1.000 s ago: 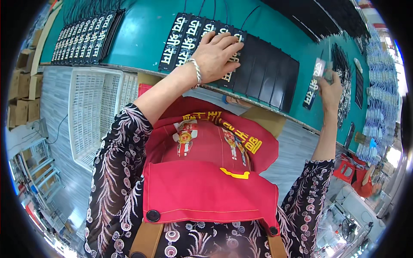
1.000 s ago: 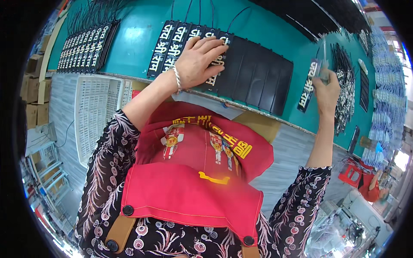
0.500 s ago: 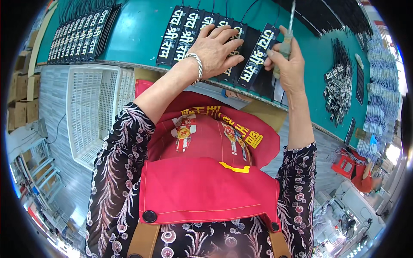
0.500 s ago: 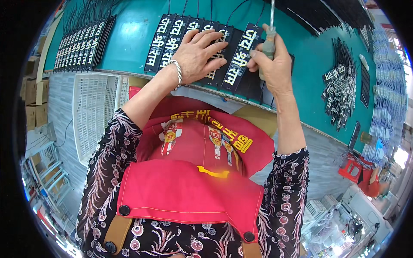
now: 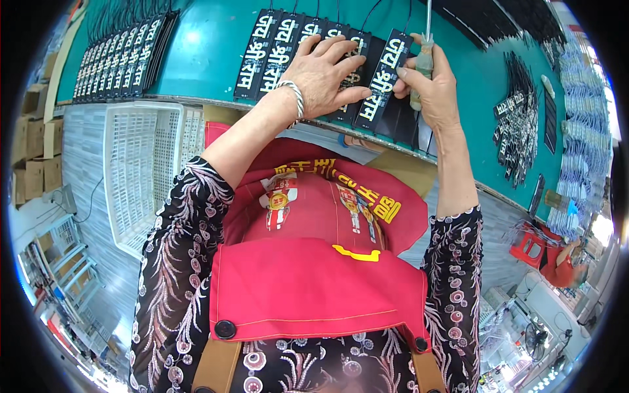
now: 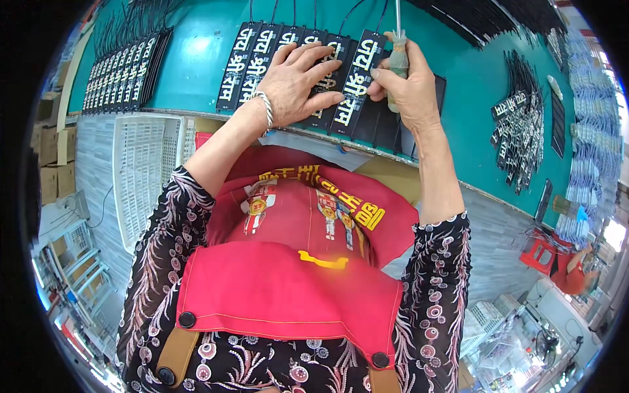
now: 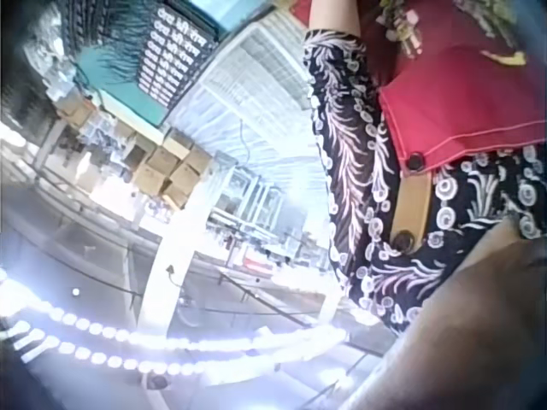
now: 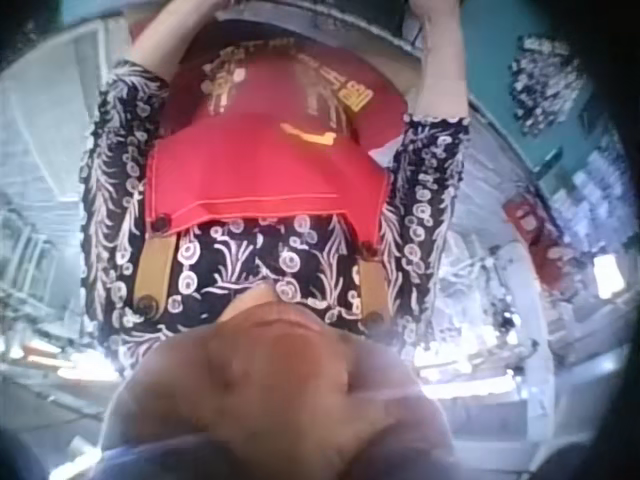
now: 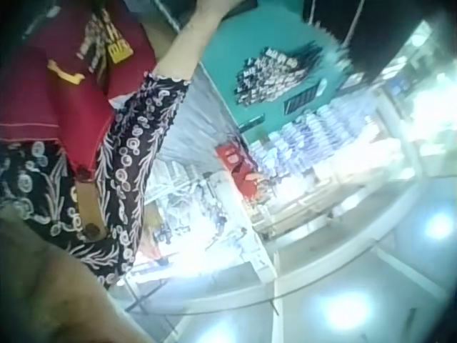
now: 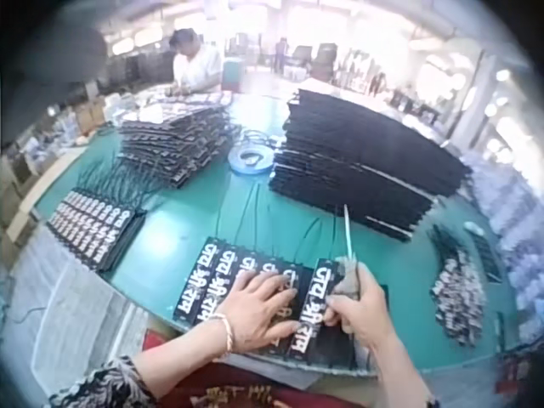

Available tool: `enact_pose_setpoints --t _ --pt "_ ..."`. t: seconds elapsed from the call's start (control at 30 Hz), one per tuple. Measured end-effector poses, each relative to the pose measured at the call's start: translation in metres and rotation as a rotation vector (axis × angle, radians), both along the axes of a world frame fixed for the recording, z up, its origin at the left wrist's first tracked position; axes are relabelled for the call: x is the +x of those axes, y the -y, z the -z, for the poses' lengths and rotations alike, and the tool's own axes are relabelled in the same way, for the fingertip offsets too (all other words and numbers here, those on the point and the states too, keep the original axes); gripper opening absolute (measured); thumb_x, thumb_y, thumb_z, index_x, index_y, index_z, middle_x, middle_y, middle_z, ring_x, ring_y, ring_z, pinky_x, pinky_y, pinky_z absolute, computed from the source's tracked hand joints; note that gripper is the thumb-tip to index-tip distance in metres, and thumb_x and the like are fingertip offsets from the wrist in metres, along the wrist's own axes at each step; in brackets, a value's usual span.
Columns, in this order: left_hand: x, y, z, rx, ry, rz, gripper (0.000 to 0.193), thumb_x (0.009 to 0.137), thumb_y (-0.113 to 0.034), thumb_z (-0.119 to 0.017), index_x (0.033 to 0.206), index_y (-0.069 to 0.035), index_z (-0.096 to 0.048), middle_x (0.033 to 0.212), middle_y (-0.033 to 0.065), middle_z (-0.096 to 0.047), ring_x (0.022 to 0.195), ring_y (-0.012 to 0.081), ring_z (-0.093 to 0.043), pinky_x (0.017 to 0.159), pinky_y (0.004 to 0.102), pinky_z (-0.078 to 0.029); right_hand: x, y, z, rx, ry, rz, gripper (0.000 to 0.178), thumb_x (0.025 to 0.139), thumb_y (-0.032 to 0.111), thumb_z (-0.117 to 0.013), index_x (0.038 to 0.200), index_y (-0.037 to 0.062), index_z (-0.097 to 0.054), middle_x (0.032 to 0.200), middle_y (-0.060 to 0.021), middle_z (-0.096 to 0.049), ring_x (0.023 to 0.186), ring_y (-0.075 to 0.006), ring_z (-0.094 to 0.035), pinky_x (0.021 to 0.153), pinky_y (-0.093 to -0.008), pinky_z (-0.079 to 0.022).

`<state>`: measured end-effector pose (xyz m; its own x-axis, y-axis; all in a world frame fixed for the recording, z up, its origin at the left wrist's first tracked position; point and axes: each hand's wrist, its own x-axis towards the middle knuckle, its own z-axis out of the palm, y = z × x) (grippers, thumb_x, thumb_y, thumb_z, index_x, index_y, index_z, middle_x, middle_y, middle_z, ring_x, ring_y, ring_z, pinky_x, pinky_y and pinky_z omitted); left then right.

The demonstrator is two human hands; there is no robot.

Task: Assembling electronic components and wires onto printed circuit boards at a factory workbench.

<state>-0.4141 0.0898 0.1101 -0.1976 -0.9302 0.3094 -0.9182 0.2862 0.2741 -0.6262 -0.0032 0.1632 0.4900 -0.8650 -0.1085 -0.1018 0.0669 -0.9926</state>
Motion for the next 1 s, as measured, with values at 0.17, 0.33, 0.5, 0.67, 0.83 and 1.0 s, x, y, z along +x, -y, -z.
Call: enact_pose_setpoints --t 0.17,0.33,0.5,0.67,0.83,1.0 --pt "0.000 -0.002 0.005 0.006 0.013 0.000 0.062 0.092 -0.059 -0.060 0.133 -0.013 -0.061 0.144 0.0106 -0.051 0.138 0.0298 -0.043 0.117 0.0465 -0.026 0.001 0.008 0.012 0.013 -0.068 -0.040 0.058 0.085 -0.001 -0.069 0.139 0.0031 -0.049 0.091 -0.0048 -0.060 0.066 -0.0129 -0.066 0.055 -0.0258 -0.056" --pt "0.001 -0.002 0.013 -0.016 0.015 -0.008 0.063 0.091 -0.063 -0.057 0.133 -0.015 -0.062 0.142 0.0106 -0.054 0.140 0.0278 -0.041 0.117 0.0481 -0.025 0.002 0.012 0.026 0.047 -0.028 -0.046 0.057 0.083 -0.001 -0.070 0.136 0.0027 -0.049 0.090 -0.0049 -0.059 0.065 -0.0131 -0.066 0.054 -0.0260 -0.057" --pt "0.001 -0.003 0.020 -0.011 0.011 0.001 0.063 0.092 -0.061 -0.058 0.134 -0.014 -0.060 0.144 0.0107 -0.052 0.140 0.0291 -0.041 0.117 0.0475 -0.025 0.006 0.011 0.028 0.047 -0.033 -0.047 0.057 0.083 -0.001 -0.070 0.136 0.0026 -0.050 0.090 -0.0047 -0.059 0.065 -0.0132 -0.066 0.055 -0.0260 -0.057" --pt "0.003 -0.003 0.025 -0.013 0.017 -0.001 0.063 0.092 -0.062 -0.057 0.134 -0.015 -0.060 0.144 0.0110 -0.052 0.141 0.0279 -0.041 0.117 0.0490 -0.025 0.010 0.012 0.035 0.040 -0.037 -0.048 0.054 0.084 0.001 -0.070 0.135 0.0025 -0.050 0.090 -0.0046 -0.059 0.066 -0.0124 -0.066 0.055 -0.0250 -0.055" --pt "0.003 -0.002 0.028 -0.019 0.039 -0.002 0.063 0.091 -0.061 -0.058 0.135 -0.015 -0.059 0.143 0.0101 -0.052 0.140 0.0281 -0.042 0.116 0.0486 -0.026 0.014 0.012 0.037 0.031 -0.072 -0.040 0.053 0.084 0.002 -0.070 0.134 0.0019 -0.051 0.087 -0.0039 -0.060 0.065 -0.0115 -0.065 0.052 -0.0239 -0.053" --pt "0.006 -0.002 0.030 -0.020 0.015 0.007 0.063 0.090 -0.058 -0.061 0.140 -0.018 -0.054 0.144 0.0102 -0.051 0.139 0.0295 -0.043 0.116 0.0487 -0.027 0.021 0.016 0.037 -0.036 -0.250 -0.050 0.057 0.081 0.007 -0.074 0.133 0.0002 -0.051 0.081 -0.0035 -0.061 0.062 -0.0095 -0.061 0.048 -0.0230 -0.049"
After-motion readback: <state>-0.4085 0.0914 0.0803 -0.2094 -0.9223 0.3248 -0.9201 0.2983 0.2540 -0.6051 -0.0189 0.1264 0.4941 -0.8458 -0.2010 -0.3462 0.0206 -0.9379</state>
